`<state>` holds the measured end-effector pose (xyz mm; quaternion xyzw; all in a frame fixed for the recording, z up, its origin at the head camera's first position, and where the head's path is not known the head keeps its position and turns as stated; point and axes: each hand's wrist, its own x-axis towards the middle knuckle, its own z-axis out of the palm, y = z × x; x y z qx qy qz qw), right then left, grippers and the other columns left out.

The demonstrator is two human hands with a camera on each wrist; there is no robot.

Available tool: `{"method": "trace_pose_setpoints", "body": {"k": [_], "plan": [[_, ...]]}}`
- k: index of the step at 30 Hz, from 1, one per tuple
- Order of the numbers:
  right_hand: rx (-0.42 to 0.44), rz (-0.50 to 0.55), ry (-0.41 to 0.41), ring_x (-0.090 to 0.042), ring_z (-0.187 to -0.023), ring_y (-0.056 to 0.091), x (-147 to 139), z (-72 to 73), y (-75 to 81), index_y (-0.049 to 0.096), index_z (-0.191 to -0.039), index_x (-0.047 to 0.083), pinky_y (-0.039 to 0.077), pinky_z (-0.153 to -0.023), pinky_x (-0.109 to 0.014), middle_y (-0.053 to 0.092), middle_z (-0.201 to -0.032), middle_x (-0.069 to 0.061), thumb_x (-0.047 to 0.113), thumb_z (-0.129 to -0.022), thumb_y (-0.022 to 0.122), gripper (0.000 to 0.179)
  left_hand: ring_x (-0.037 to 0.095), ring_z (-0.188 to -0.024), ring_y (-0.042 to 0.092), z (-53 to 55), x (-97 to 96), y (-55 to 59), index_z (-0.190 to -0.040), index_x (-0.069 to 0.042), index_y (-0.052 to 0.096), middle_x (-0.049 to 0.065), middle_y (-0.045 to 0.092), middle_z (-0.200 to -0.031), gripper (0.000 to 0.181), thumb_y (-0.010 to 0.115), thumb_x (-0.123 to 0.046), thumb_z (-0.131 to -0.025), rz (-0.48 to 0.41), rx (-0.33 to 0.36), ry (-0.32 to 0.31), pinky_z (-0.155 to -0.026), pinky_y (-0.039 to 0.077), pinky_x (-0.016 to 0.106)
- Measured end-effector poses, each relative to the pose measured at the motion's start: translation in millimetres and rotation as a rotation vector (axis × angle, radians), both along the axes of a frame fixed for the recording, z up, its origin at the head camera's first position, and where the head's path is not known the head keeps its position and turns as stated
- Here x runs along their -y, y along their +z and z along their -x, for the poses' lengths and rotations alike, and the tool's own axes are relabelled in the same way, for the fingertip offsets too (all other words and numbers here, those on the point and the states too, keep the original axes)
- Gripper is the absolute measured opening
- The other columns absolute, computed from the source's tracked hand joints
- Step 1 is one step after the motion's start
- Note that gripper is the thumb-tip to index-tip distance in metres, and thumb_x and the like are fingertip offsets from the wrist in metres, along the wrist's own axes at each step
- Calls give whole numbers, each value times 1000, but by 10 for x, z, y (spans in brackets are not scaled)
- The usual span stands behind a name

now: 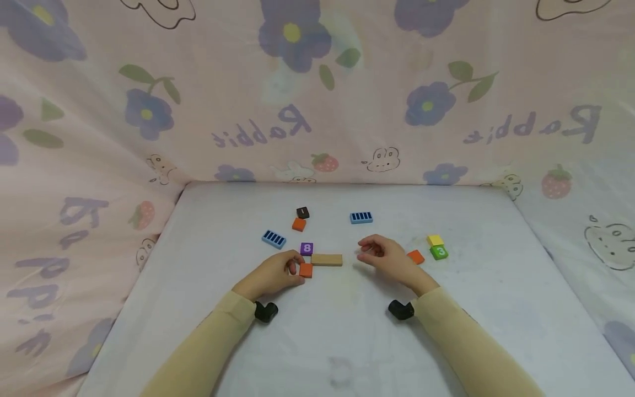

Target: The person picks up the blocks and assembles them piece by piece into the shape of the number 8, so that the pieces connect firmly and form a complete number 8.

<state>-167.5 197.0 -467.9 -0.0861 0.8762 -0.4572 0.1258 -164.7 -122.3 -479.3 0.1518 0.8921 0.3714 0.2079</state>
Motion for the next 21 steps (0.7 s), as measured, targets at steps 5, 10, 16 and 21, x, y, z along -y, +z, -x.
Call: {"method": "trace_pose_setpoints", "body": {"k": [5,10,16,21], "plan": [[-82,-110,-83,-21,-84,55,-427,-32,94,61,-120,13,48,-66,-33,62,-99,-3,38,-89,70,41,17,-74,49,4,2,-8,-114,-17,59,1,55,-86,38,79,-24,-82,0,-2,-4,-63,40,30],[-61,-143,-133,-23,-76,59,-788,-95,87,58,-124,10,48,-64,-33,63,-92,-7,41,-88,70,48,17,-74,50,16,-2,-24,-114,-17,59,1,54,-86,37,78,-25,-83,-12,-10,-21,-64,40,30],[-49,-135,-128,-24,-74,61,-896,-99,49,58,-124,10,50,-64,-32,62,-93,-9,43,-86,71,52,17,-73,50,15,-4,-4,-114,-16,59,1,55,-86,37,78,-24,-83,-20,-12,-12,-64,41,31],[-91,-171,-71,-24,-92,57,-798,-21,21,63,-122,12,49,-77,-39,57,-117,-8,42,-84,74,50,17,-74,50,10,5,-9,-113,-18,59,1,55,-87,37,79,-25,-83,-17,7,-2,-63,41,31]]}}
